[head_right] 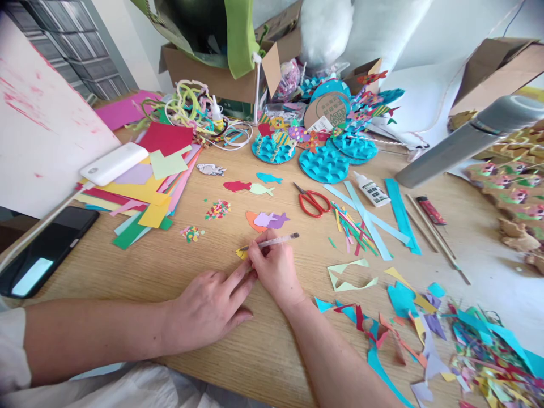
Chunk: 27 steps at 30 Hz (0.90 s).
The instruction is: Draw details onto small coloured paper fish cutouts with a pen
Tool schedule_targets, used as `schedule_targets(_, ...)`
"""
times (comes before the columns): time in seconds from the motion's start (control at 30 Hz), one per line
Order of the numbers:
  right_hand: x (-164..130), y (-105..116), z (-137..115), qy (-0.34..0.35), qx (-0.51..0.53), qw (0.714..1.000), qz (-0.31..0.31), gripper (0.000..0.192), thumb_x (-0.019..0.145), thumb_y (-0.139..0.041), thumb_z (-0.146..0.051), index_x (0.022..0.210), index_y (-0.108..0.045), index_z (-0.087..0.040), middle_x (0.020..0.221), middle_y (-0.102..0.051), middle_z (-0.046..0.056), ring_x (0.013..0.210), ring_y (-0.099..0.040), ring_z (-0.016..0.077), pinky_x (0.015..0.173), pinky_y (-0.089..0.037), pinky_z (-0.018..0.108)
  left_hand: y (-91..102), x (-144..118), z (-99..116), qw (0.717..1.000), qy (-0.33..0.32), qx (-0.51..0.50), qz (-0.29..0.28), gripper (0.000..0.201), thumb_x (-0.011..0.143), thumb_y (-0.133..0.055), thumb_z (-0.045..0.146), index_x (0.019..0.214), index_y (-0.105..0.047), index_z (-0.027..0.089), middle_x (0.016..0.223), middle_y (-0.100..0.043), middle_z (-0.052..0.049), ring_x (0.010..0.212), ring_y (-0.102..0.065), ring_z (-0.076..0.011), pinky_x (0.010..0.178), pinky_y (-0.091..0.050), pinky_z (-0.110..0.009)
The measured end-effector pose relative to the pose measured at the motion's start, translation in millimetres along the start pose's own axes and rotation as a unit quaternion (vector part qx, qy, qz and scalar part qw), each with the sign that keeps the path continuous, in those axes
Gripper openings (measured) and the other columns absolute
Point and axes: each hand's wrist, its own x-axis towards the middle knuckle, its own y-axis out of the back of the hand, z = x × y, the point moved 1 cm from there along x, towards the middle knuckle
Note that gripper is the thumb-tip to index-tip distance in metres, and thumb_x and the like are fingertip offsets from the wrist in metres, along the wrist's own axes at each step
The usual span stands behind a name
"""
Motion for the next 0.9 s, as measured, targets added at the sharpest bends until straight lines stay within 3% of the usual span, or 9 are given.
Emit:
schedule_targets(0.53, -0.3, 1.0, 0.2, 0.008, -0.011, 1.000, 0.007, 0.013, 0.078, -0.058, -0.023, 0.069, -0.048, -0.022, 0.046, -0.054, -0.005, 0.036, -0.049, 0.0105, 0.037, -0.038, 0.020, -0.3, 0.2, 0.1, 1.000, 0.002, 0.004, -0.007, 0.064, 0.091, -0.048, 0.048, 0.140, -0.037, 0.009, 0.148, -0.030, -0.025, 0.086, -0.065, -0.0247, 0.069, -0.053, -0.037)
schedule_targets(0.7, -1.3, 2.6, -1.7, 0.004, 0.041, 0.998, 0.043, 0.017, 0.080, -0.058, -0.028, 0.069, -0.047, -0.022, 0.047, -0.052, -0.006, 0.033, -0.043, 0.0091, 0.034, -0.034, 0.020, -2.3, -0.2, 0.5, 1.000, 0.001, -0.002, -0.005, 0.065, 0.091, -0.046, 0.049, 0.141, -0.035, 0.008, 0.148, -0.031, -0.024, 0.088, -0.065, -0.0258, 0.070, -0.053, -0.038)
schedule_targets(0.9, -3.7, 5.9, 0.6, 0.054, 0.097, 0.986, 0.128, 0.021, 0.082, -0.062, -0.034, 0.071, -0.050, -0.021, 0.052, -0.056, -0.004, 0.035, -0.046, 0.0097, 0.033, -0.035, 0.021, -3.2, -0.3, 0.2, 1.000, -0.001, -0.008, -0.009, 0.062, 0.092, -0.044, 0.049, 0.139, -0.037, 0.009, 0.146, -0.035, -0.024, 0.088, -0.065, -0.0263, 0.070, -0.053, -0.039)
